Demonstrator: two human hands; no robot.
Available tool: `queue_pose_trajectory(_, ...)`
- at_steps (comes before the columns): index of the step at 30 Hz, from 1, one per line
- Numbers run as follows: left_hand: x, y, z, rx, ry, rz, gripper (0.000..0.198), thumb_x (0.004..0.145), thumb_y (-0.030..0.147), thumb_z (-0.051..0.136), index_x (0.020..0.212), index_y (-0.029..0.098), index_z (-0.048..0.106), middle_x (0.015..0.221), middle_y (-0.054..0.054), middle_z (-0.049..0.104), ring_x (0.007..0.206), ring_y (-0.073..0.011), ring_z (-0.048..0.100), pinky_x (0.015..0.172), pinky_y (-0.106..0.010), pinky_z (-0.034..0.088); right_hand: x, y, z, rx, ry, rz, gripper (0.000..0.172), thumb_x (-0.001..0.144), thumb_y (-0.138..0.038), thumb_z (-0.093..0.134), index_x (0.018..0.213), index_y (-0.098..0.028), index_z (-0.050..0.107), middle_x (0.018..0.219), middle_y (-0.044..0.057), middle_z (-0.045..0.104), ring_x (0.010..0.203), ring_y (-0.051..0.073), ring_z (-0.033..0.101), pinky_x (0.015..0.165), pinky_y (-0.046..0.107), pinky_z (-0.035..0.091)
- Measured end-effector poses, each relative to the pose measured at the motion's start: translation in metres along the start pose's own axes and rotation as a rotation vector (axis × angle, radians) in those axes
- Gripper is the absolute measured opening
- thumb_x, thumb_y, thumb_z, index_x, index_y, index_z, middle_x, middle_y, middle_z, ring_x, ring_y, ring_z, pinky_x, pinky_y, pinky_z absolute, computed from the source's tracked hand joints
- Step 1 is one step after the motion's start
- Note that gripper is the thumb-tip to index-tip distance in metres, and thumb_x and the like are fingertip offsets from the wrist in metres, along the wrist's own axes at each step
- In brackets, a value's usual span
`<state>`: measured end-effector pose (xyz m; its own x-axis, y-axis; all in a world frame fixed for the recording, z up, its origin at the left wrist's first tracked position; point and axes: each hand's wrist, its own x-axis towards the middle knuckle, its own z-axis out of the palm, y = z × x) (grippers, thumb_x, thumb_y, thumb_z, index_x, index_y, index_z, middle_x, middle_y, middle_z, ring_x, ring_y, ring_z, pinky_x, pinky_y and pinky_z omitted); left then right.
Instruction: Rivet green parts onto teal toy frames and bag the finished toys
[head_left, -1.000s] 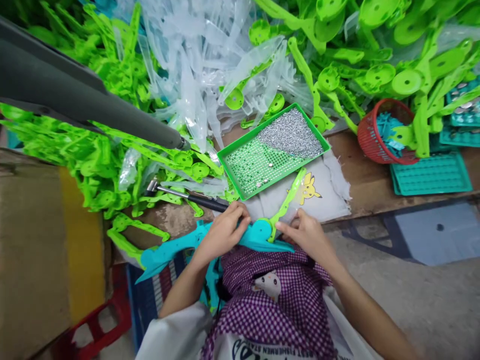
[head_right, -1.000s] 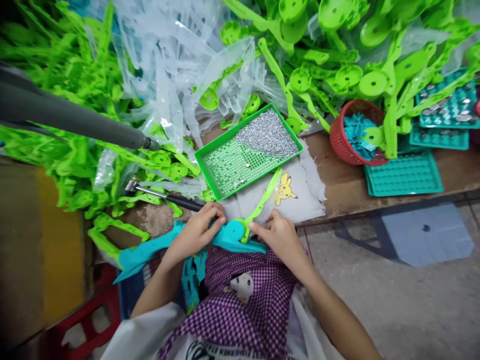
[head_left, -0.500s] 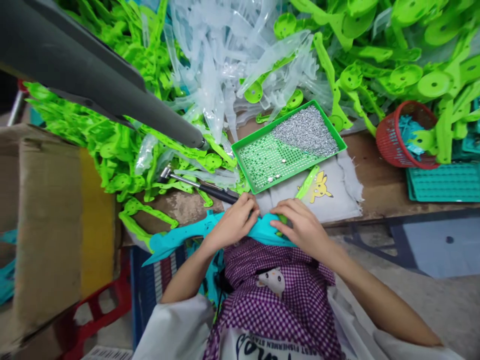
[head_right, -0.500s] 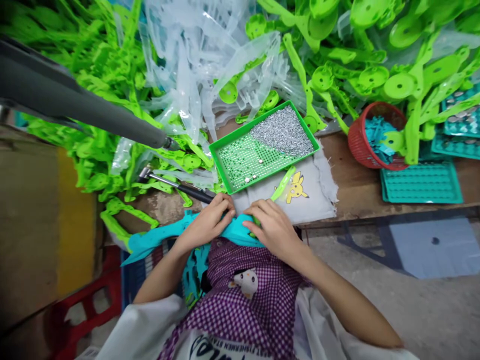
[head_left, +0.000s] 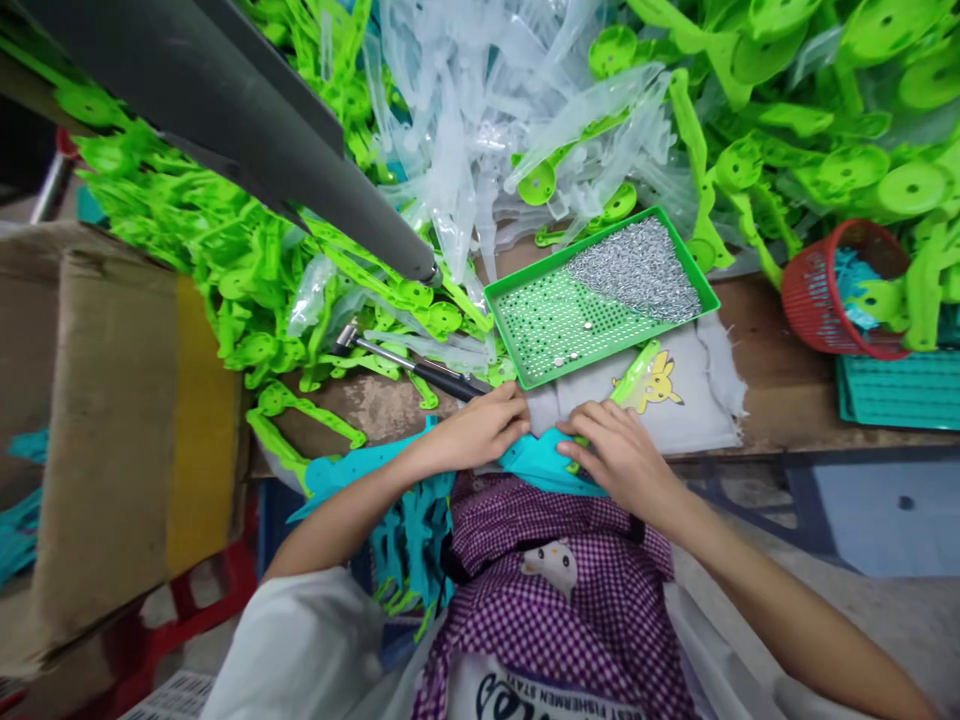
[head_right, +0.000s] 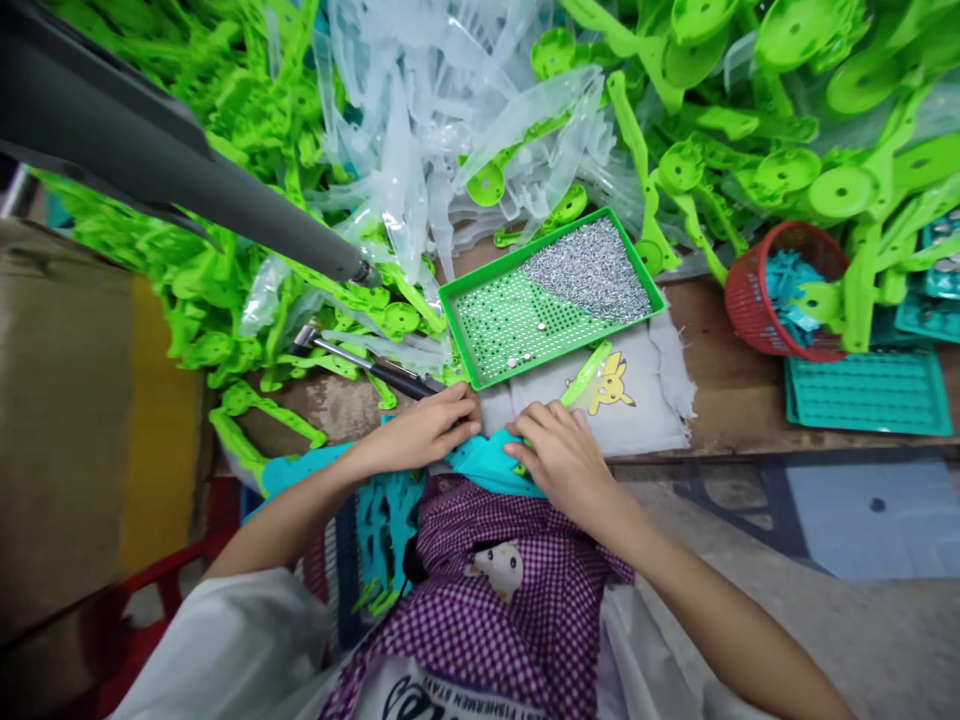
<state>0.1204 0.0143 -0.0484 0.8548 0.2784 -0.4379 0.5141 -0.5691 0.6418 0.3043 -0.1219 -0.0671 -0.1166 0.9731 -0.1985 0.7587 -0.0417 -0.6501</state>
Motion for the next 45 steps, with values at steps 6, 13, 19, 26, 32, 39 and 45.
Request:
queue_pose_trajectory(6, 0.003, 0.004, 0.002, 0.079, 0.003, -0.049, 0.018, 0.096, 0.024, 0.042, 0.089, 0.016, 0.056, 0.093, -0.007, 0.055, 0.084, -0.0183, 0.055, 0.076, -0.031, 0.044, -0.003, 0.002, 0.003, -0.013, 0.067, 0.008, 0.016, 0.093, -0.039, 0.053, 0.099, -0.026, 0.061, 0.107, 0.0, 0.066, 0.107, 0.022, 0.053, 0.079, 0.038, 0.023)
queue_pose_trajectory(13, 0.003, 0.001, -0.006, 0.036, 0.05, -0.032, 0.018, 0.095, 0.024, 0.046, 0.087, 0.016, 0.06, 0.079, -0.003, 0.063, 0.075, -0.0165, 0.06, 0.069, -0.028, 0.043, -0.001, 0.007, 0.005, 0.037, 0.071, -0.022, 0.018, 0.094, -0.039, 0.052, 0.097, -0.025, 0.063, 0.098, -0.001, 0.069, 0.102, 0.021, 0.056, 0.078, 0.037, 0.024)
queue_pose_trajectory(19, -0.021, -0.001, -0.022, -0.037, 0.203, 0.009, 0.019, 0.096, 0.025, 0.046, 0.102, 0.018, 0.063, 0.098, -0.005, 0.069, 0.089, -0.0165, 0.064, 0.079, -0.029, 0.047, -0.001, 0.007, 0.005, 0.042, 0.084, -0.015, 0.018, 0.094, -0.039, 0.052, 0.098, -0.027, 0.064, 0.097, 0.0, 0.07, 0.1, 0.022, 0.057, 0.08, 0.038, 0.026)
queue_pose_trajectory(26, -0.061, -0.001, 0.003, 0.442, 0.329, 0.114, 0.022, 0.098, 0.024, 0.043, 0.099, 0.018, 0.064, 0.103, -0.008, 0.066, 0.091, -0.0193, 0.059, 0.078, -0.032, 0.043, -0.002, 0.006, 0.006, 0.048, 0.08, 0.005, 0.016, 0.094, -0.038, 0.052, 0.096, -0.027, 0.063, 0.098, 0.0, 0.069, 0.1, 0.022, 0.059, 0.085, 0.04, 0.024)
queue_pose_trajectory(32, -0.059, -0.005, 0.004, 0.458, 0.243, 0.117, 0.021, 0.097, 0.023, 0.043, 0.104, 0.018, 0.062, 0.116, -0.01, 0.061, 0.102, -0.0227, 0.056, 0.084, -0.035, 0.043, -0.003, 0.008, 0.009, 0.045, 0.091, 0.006, 0.016, 0.094, -0.038, 0.053, 0.097, -0.026, 0.063, 0.101, 0.001, 0.069, 0.101, 0.023, 0.059, 0.085, 0.041, 0.025)
queue_pose_trajectory(39, -0.068, -0.01, 0.026, 0.371, 0.381, 0.064, 0.024, 0.094, 0.017, 0.045, 0.11, 0.021, 0.062, 0.131, -0.013, 0.052, 0.118, -0.0268, 0.05, 0.096, -0.045, 0.04, -0.004, 0.01, 0.012, 0.016, 0.123, -0.009, 0.021, 0.094, -0.042, 0.051, 0.098, -0.026, 0.065, 0.1, 0.001, 0.07, 0.1, 0.023, 0.06, 0.085, 0.041, 0.028)
queue_pose_trajectory(45, -0.071, -0.012, 0.044, 0.316, 0.483, 0.045, 0.027, 0.092, 0.012, 0.045, 0.109, 0.022, 0.064, 0.135, -0.015, 0.049, 0.121, -0.0289, 0.049, 0.099, -0.052, 0.036, -0.003, 0.009, 0.012, 0.014, 0.117, -0.018, 0.024, 0.094, -0.042, 0.05, 0.098, -0.025, 0.066, 0.099, 0.004, 0.07, 0.099, 0.025, 0.06, 0.086, 0.043, 0.031)
